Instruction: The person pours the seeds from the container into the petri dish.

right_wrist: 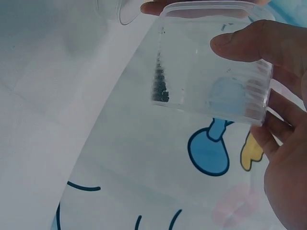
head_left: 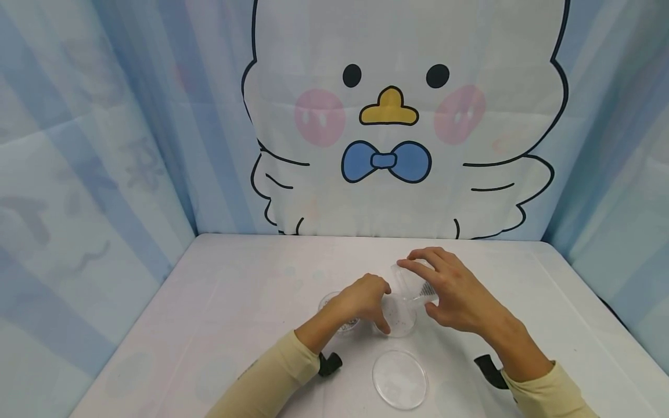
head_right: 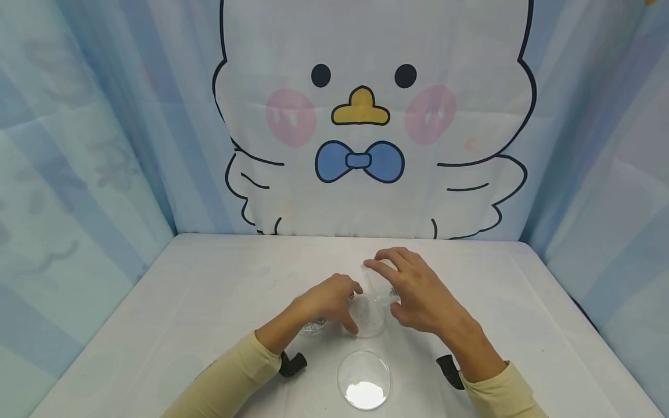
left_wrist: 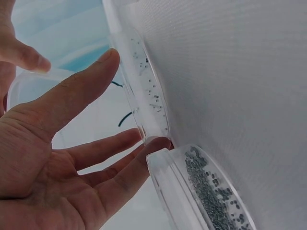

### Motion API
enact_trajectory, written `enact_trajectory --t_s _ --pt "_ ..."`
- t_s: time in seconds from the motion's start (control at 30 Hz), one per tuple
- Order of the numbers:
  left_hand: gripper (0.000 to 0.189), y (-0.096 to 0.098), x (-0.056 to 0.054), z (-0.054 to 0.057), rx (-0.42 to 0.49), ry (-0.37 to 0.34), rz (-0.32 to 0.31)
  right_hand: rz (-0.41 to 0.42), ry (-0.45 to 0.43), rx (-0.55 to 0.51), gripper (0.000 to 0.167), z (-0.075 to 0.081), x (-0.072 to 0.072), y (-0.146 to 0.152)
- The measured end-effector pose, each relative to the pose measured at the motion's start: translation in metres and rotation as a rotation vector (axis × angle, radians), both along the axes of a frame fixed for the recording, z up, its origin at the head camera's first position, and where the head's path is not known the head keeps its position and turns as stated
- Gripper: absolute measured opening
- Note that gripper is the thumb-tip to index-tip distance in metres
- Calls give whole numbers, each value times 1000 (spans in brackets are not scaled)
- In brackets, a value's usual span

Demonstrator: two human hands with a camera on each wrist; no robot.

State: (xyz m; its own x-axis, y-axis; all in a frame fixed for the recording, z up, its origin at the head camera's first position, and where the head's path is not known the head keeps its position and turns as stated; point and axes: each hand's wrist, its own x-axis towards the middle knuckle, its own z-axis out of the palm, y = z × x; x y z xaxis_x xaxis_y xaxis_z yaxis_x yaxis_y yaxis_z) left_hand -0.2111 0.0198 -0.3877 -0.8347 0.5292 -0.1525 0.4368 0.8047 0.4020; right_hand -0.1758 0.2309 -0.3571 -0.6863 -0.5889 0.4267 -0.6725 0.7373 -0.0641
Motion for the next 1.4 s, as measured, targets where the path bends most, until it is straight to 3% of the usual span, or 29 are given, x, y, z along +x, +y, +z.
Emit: enact_trajectory --t_s 0.73,1.4 --pt "74 0 1 0 7 -7 15 23 67 11 89 2 2 -1" --pt "74 1 1 0 -1 2 14 -8 62 44 88 2 2 -3"
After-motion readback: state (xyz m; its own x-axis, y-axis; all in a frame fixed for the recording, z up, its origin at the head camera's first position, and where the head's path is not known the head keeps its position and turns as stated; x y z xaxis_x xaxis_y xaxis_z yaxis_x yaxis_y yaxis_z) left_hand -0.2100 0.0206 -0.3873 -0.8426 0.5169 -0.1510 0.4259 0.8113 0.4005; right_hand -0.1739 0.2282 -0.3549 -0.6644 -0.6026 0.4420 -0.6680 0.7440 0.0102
